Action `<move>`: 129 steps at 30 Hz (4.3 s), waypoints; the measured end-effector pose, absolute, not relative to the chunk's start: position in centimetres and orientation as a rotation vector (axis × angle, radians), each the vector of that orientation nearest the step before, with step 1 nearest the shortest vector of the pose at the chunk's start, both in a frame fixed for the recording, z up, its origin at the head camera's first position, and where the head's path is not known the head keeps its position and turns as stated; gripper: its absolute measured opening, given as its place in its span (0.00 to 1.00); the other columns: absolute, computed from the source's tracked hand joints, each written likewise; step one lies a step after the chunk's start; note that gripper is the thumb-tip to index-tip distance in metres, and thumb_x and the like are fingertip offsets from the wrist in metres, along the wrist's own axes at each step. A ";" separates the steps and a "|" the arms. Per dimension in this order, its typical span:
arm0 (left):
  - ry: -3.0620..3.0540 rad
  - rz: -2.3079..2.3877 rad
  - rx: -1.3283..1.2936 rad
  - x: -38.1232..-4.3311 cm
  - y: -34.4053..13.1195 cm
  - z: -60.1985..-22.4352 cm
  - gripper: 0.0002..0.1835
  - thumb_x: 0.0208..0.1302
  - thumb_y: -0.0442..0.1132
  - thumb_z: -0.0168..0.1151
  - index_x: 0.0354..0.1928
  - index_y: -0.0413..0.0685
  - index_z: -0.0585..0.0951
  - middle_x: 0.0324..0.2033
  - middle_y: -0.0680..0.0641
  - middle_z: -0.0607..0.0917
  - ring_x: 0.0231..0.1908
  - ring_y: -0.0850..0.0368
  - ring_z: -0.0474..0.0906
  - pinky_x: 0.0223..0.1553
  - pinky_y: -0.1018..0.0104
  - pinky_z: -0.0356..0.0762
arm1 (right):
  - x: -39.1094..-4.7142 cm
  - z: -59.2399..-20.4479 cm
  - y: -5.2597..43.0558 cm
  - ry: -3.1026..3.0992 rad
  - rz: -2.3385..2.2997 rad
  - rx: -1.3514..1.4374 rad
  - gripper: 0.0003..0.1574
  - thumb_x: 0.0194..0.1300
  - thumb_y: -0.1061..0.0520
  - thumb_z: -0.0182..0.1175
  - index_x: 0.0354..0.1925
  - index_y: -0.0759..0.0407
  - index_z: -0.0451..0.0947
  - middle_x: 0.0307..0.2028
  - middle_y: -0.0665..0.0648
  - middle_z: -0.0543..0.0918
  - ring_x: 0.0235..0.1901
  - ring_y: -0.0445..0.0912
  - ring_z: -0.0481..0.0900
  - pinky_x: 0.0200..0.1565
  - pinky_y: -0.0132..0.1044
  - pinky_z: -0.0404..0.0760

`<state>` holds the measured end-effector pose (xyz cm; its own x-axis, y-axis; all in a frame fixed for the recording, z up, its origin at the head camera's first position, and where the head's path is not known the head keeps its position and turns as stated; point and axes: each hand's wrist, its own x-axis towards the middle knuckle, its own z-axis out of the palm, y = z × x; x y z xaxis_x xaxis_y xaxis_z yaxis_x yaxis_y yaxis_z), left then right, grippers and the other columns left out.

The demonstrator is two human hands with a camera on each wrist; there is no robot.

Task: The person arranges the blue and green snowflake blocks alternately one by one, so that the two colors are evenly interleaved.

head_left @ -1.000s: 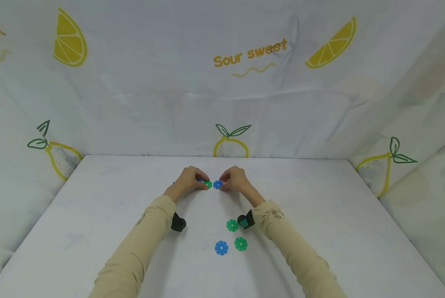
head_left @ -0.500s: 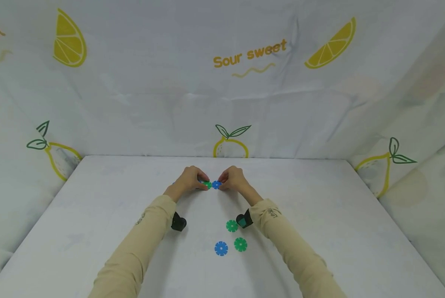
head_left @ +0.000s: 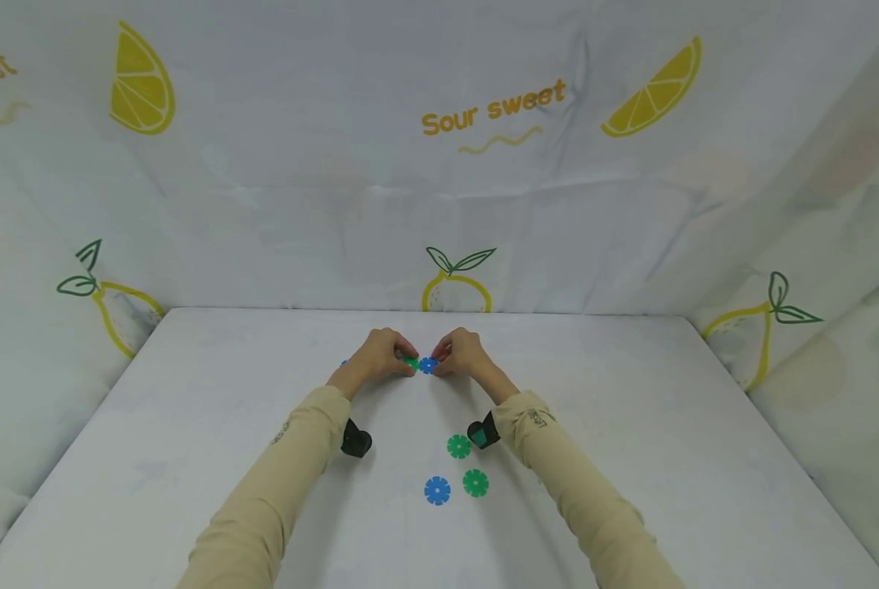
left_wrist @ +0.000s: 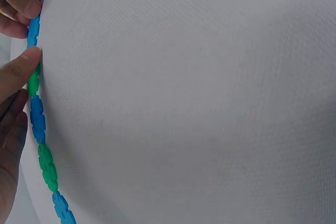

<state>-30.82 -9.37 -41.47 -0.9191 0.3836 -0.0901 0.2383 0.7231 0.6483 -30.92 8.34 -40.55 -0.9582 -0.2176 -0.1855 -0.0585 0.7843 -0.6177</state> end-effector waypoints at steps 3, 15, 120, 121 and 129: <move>2.708 0.980 0.522 -30.9 -9.3 -41.5 0.15 0.52 0.33 0.73 0.44 0.40 0.86 0.43 0.45 0.86 0.46 0.50 0.78 0.51 0.59 0.76 | -31.0 -40.6 8.5 2.739 -0.931 -0.222 0.12 0.50 0.64 0.73 0.36 0.64 0.85 0.28 0.55 0.84 0.30 0.43 0.78 0.37 0.31 0.77; 2.739 0.984 0.540 -31.1 -8.9 -41.5 0.17 0.52 0.38 0.74 0.45 0.42 0.86 0.46 0.45 0.85 0.51 0.48 0.76 0.55 0.55 0.73 | -29.9 -39.5 10.3 2.723 -0.990 -0.339 0.15 0.54 0.63 0.70 0.43 0.65 0.83 0.38 0.58 0.86 0.40 0.49 0.82 0.45 0.38 0.80; 2.737 1.050 0.418 -31.0 -7.5 -42.5 0.12 0.51 0.35 0.74 0.39 0.42 0.87 0.42 0.46 0.84 0.51 0.49 0.77 0.56 0.58 0.72 | -23.6 -42.0 17.1 2.391 -1.165 -0.999 0.17 0.55 0.60 0.70 0.44 0.63 0.84 0.39 0.54 0.85 0.33 0.41 0.81 0.40 0.35 0.82; 2.737 1.048 0.412 -31.0 -7.4 -42.5 0.13 0.51 0.36 0.74 0.39 0.42 0.87 0.42 0.46 0.84 0.51 0.49 0.76 0.57 0.58 0.72 | -23.4 -41.9 17.1 2.426 -1.171 -0.966 0.17 0.56 0.60 0.70 0.44 0.63 0.84 0.39 0.54 0.85 0.32 0.41 0.81 0.40 0.34 0.81; 2.734 1.050 0.392 -30.9 -7.4 -42.3 0.13 0.51 0.35 0.74 0.40 0.42 0.86 0.43 0.46 0.84 0.52 0.49 0.76 0.58 0.57 0.71 | -22.4 -40.3 16.6 2.588 -1.244 -0.616 0.17 0.54 0.57 0.72 0.44 0.59 0.85 0.34 0.51 0.83 0.31 0.42 0.80 0.33 0.29 0.77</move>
